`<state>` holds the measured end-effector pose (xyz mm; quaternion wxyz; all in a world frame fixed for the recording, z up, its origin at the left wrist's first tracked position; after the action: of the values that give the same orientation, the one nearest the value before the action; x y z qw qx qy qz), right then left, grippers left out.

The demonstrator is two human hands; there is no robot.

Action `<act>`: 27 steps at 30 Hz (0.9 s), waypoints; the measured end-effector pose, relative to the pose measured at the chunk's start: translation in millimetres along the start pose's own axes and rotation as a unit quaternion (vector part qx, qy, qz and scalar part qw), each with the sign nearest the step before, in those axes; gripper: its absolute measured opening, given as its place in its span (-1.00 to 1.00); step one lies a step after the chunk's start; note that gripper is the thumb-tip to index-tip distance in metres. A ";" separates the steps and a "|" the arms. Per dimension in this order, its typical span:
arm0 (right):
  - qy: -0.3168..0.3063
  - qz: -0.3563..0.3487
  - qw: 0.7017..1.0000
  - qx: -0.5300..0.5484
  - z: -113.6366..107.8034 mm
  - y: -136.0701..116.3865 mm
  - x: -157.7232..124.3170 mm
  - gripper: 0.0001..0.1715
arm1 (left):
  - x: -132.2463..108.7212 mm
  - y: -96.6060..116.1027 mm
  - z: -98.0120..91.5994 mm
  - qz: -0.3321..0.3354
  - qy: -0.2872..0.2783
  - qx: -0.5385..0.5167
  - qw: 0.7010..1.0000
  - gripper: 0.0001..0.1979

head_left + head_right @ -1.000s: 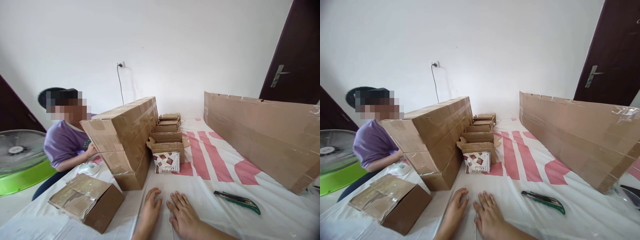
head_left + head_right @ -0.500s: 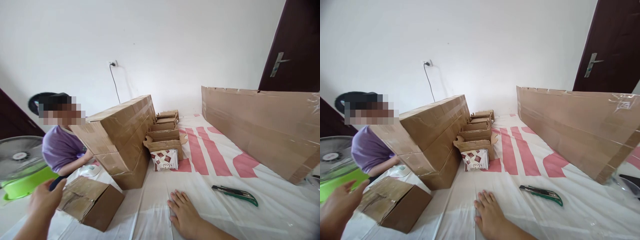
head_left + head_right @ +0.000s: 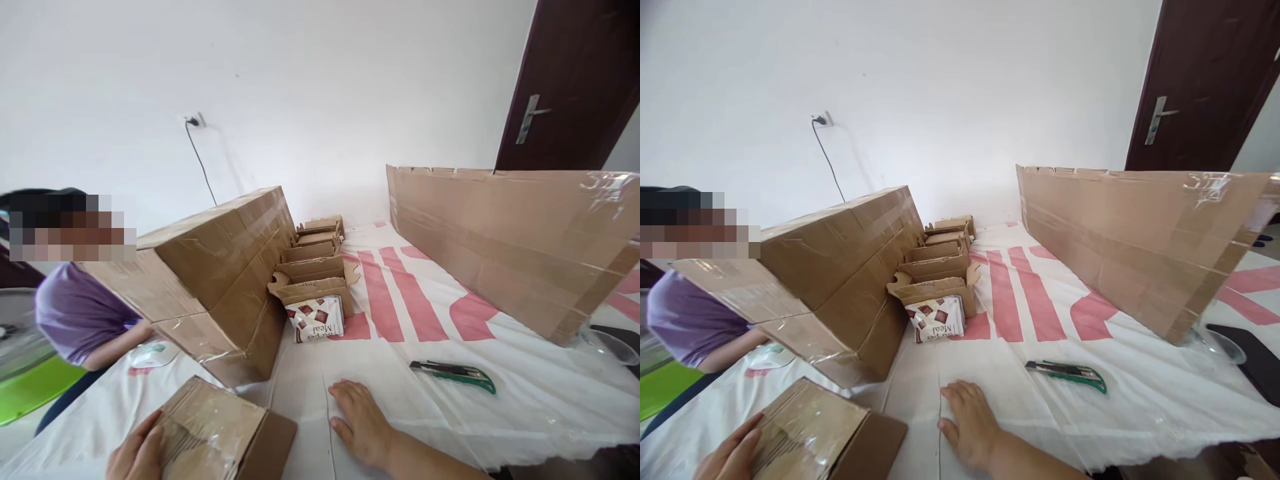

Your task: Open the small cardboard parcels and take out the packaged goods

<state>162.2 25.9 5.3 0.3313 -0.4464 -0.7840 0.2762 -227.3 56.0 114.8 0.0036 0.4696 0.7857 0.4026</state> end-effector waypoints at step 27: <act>0.145 0.209 0.885 -0.390 -189.2 106.2 -130.4 -0.62 | -218.2 81.3 178.3 0.062 -0.477 -0.332 0.811 0.07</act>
<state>411.8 -15.6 11.1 0.1748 -0.7279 -0.6606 -0.0570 22.8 25.6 -35.2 0.5087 0.6204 0.4733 0.3638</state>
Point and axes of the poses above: each hand's wrist, its own x-axis towards the middle knuckle, its own z-axis out of the palm, y = z × x, the point moved 10 cm from there along x, towards the middle knuckle, and after that the axes turned 5 degrees about -z, right-handed, at the moved point
